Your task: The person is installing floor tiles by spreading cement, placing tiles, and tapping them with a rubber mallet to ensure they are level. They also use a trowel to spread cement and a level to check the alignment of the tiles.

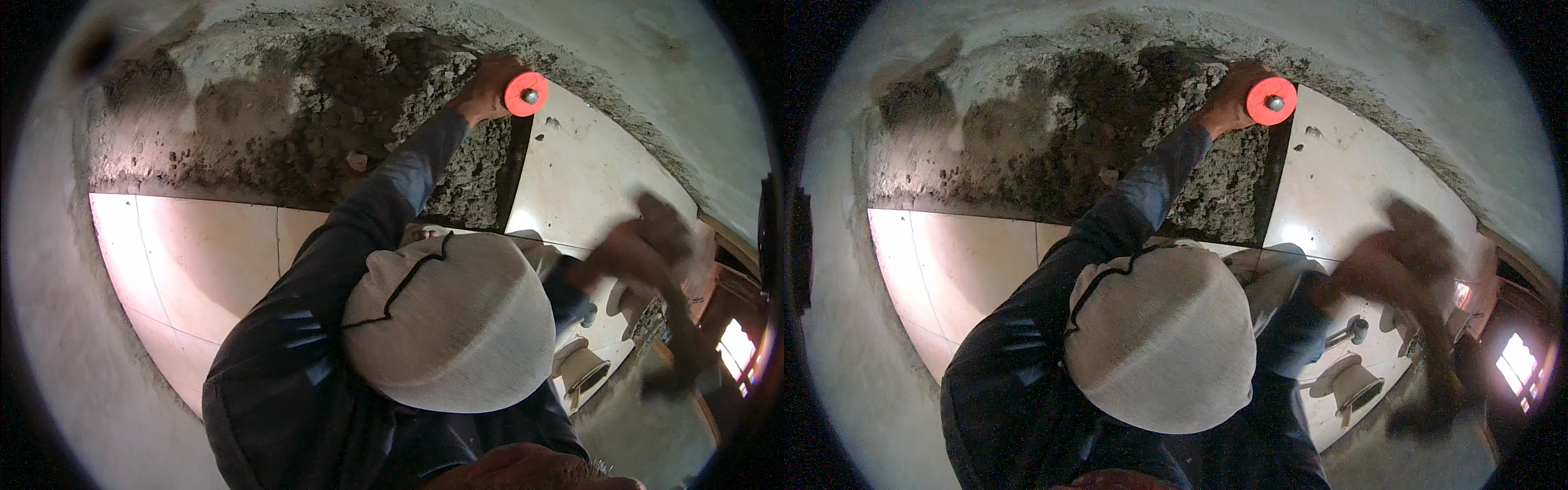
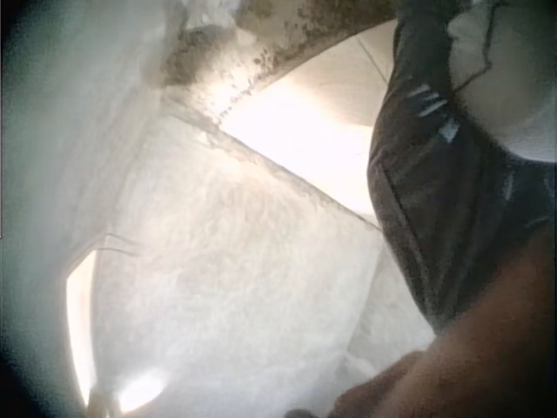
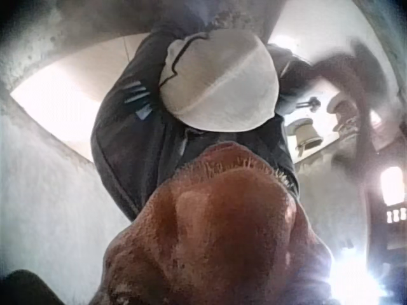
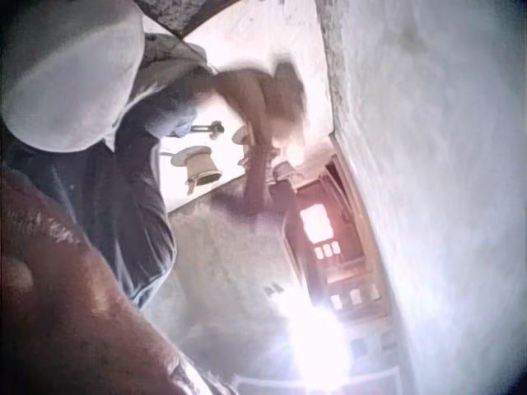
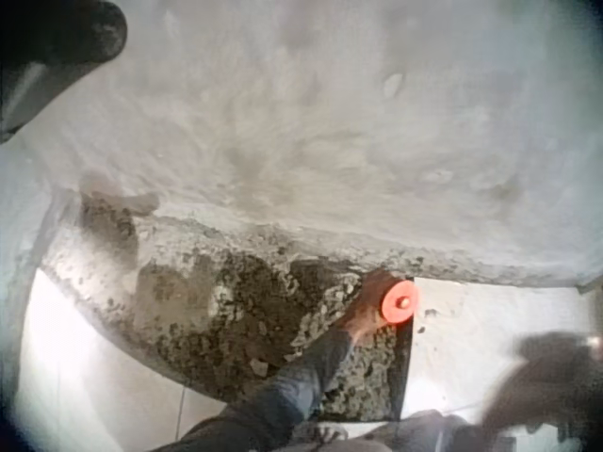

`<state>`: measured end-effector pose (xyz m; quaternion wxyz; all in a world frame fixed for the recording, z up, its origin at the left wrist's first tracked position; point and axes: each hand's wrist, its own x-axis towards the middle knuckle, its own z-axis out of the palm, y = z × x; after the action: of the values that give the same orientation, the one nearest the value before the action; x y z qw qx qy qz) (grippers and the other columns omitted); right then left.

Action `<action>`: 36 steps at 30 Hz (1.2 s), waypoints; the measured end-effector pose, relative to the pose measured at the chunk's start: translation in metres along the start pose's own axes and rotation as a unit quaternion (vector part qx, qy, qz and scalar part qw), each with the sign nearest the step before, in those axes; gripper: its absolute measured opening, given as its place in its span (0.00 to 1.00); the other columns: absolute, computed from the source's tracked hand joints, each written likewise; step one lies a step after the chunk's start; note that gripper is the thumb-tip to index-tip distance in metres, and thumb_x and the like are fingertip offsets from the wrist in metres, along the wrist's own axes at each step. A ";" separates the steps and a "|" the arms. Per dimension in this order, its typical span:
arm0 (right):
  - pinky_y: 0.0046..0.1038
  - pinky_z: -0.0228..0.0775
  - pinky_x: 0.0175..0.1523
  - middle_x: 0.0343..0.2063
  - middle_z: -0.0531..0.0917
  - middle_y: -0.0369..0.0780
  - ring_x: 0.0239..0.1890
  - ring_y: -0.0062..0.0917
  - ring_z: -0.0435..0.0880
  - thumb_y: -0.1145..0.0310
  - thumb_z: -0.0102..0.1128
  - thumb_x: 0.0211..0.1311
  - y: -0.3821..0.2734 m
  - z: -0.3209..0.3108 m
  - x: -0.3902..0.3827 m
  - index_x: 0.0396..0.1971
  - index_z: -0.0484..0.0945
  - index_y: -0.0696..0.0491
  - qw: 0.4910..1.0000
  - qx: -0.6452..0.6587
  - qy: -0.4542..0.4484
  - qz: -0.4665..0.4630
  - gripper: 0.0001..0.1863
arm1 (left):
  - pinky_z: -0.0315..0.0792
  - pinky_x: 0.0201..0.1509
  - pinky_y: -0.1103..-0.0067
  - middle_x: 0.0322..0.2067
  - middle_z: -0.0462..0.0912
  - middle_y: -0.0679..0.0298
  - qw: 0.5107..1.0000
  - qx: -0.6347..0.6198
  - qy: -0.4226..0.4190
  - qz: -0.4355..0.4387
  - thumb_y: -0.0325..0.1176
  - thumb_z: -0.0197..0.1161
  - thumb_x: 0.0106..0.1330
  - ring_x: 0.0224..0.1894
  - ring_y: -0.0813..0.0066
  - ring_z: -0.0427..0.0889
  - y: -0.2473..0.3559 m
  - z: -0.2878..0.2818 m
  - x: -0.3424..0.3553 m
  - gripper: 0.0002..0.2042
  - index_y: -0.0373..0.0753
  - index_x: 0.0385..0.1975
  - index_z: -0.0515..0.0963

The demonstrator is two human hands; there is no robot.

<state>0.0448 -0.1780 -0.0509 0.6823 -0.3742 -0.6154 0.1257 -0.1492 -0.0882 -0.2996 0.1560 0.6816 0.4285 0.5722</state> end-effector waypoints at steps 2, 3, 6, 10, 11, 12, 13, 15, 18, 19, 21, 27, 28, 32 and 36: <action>0.25 0.57 0.19 0.13 0.65 0.30 0.14 0.16 0.61 0.60 0.51 0.69 0.040 0.033 -0.089 0.21 0.66 0.47 0.971 -0.069 -0.082 0.213 0.15 | 0.71 0.56 0.62 0.39 0.81 0.61 1.000 -0.010 -0.001 -0.020 0.36 0.79 0.46 0.48 0.55 0.79 -0.012 -0.001 -0.001 0.21 0.48 0.42 0.82; 0.24 0.57 0.19 0.14 0.66 0.29 0.14 0.16 0.62 0.63 0.53 0.67 0.054 0.044 -0.130 0.23 0.67 0.47 0.909 -0.064 -0.128 0.392 0.12 | 0.73 0.54 0.62 0.39 0.82 0.61 1.000 -0.003 0.003 -0.018 0.36 0.79 0.46 0.47 0.54 0.79 -0.019 -0.002 -0.001 0.21 0.47 0.42 0.82; 0.22 0.56 0.19 0.16 0.68 0.28 0.15 0.15 0.65 0.72 0.58 0.61 0.034 0.051 -0.161 0.30 0.70 0.48 0.727 -0.062 -0.100 0.676 0.06 | 0.76 0.48 0.62 0.40 0.84 0.59 0.999 0.031 0.026 -0.032 0.35 0.79 0.45 0.44 0.52 0.82 -0.024 -0.020 0.002 0.21 0.45 0.41 0.82; 0.19 0.52 0.19 0.14 0.64 0.27 0.15 0.12 0.61 0.63 0.61 0.69 0.007 -0.001 -0.148 0.27 0.66 0.48 0.774 -0.045 -0.173 0.607 0.14 | 0.77 0.51 0.62 0.40 0.85 0.58 0.998 0.050 0.000 -0.034 0.40 0.77 0.48 0.45 0.53 0.83 -0.028 -0.009 -0.001 0.19 0.46 0.41 0.82; 0.19 0.50 0.19 0.15 0.64 0.26 0.15 0.11 0.60 0.64 0.65 0.66 0.005 -0.014 -0.143 0.27 0.66 0.47 0.772 -0.044 -0.165 0.612 0.15 | 0.77 0.50 0.62 0.37 0.86 0.58 0.998 0.054 -0.030 -0.029 0.41 0.77 0.47 0.42 0.52 0.83 -0.020 -0.004 0.002 0.18 0.47 0.39 0.83; 0.20 0.49 0.20 0.15 0.64 0.25 0.15 0.10 0.59 0.66 0.68 0.63 0.002 -0.026 -0.138 0.27 0.65 0.46 0.770 -0.043 -0.157 0.617 0.16 | 0.77 0.49 0.62 0.34 0.86 0.58 0.996 0.059 -0.061 -0.024 0.42 0.77 0.46 0.40 0.52 0.84 -0.012 0.000 0.003 0.18 0.47 0.38 0.83; 0.21 0.51 0.22 0.18 0.65 0.26 0.17 0.11 0.61 0.60 0.69 0.63 -0.006 -0.039 -0.134 0.29 0.70 0.50 0.773 -0.044 -0.169 0.610 0.16 | 0.77 0.48 0.62 0.31 0.86 0.57 0.992 0.068 -0.075 -0.079 0.42 0.77 0.46 0.39 0.51 0.84 0.018 0.000 0.006 0.18 0.47 0.36 0.83; 0.21 0.54 0.25 0.19 0.69 0.27 0.20 0.12 0.64 0.61 0.69 0.63 -0.021 -0.048 -0.128 0.31 0.72 0.52 0.779 -0.098 -0.187 0.590 0.14 | 0.76 0.44 0.58 0.27 0.84 0.56 0.970 0.047 -0.094 -0.220 0.42 0.76 0.50 0.35 0.50 0.84 0.035 0.003 -0.008 0.15 0.45 0.35 0.83; 0.20 0.59 0.30 0.23 0.73 0.29 0.25 0.14 0.69 0.63 0.68 0.63 -0.028 -0.077 -0.146 0.35 0.75 0.53 0.807 -0.106 -0.180 0.552 0.13 | 0.74 0.45 0.57 0.30 0.83 0.56 0.980 0.083 -0.110 -0.144 0.43 0.75 0.51 0.39 0.51 0.82 0.066 -0.023 -0.030 0.16 0.43 0.36 0.82; 0.20 0.60 0.31 0.25 0.75 0.30 0.27 0.14 0.70 0.63 0.68 0.63 -0.038 -0.088 -0.149 0.35 0.75 0.54 0.813 -0.102 -0.175 0.546 0.12 | 0.70 0.51 0.57 0.37 0.81 0.57 0.991 0.050 -0.058 -0.109 0.41 0.74 0.52 0.45 0.53 0.78 0.070 -0.015 -0.046 0.16 0.42 0.37 0.82; 0.20 0.61 0.32 0.27 0.76 0.30 0.29 0.15 0.71 0.64 0.67 0.63 -0.048 -0.091 -0.151 0.35 0.77 0.54 0.815 -0.104 -0.112 0.559 0.10 | 0.68 0.55 0.59 0.39 0.78 0.58 0.993 -0.018 -0.086 -0.077 0.39 0.73 0.53 0.48 0.55 0.76 0.073 -0.004 -0.039 0.14 0.43 0.37 0.81; 0.20 0.53 0.20 0.22 0.73 0.33 0.17 0.13 0.63 0.71 0.58 0.67 -0.049 -0.095 -0.127 0.32 0.73 0.56 0.873 0.080 -0.059 0.478 0.06 | 0.65 0.60 0.62 0.38 0.79 0.65 0.992 -0.015 -0.112 0.049 0.39 0.73 0.54 0.48 0.62 0.76 0.041 0.013 0.005 0.14 0.48 0.39 0.82; 0.19 0.48 0.15 0.17 0.68 0.32 0.12 0.14 0.59 0.71 0.56 0.69 -0.045 -0.090 -0.120 0.29 0.70 0.53 0.902 0.117 -0.043 0.413 0.08 | 0.65 0.60 0.62 0.38 0.79 0.66 0.993 0.004 -0.103 0.050 0.40 0.73 0.53 0.48 0.62 0.76 0.031 0.012 0.007 0.14 0.48 0.39 0.82; 0.18 0.51 0.14 0.13 0.61 0.31 0.10 0.14 0.57 0.66 0.52 0.72 -0.059 -0.063 -0.072 0.26 0.66 0.49 0.961 0.156 0.015 0.228 0.12 | 0.64 0.60 0.63 0.36 0.79 0.67 0.996 0.002 -0.070 0.063 0.41 0.74 0.52 0.49 0.63 0.76 0.017 0.026 0.003 0.15 0.49 0.38 0.81; 0.20 0.58 0.20 0.16 0.66 0.30 0.16 0.14 0.64 0.65 0.55 0.71 -0.001 -0.028 -0.089 0.29 0.70 0.50 0.997 -0.034 -0.018 0.064 0.09 | 0.65 0.58 0.62 0.38 0.80 0.66 0.996 0.027 -0.057 0.058 0.42 0.75 0.50 0.48 0.60 0.77 0.016 0.023 0.009 0.16 0.48 0.38 0.81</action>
<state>0.0518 -0.2445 -0.1154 0.6484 -0.4336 -0.6063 0.1551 -0.1221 -0.0848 -0.2893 0.1284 0.7410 0.3933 0.5289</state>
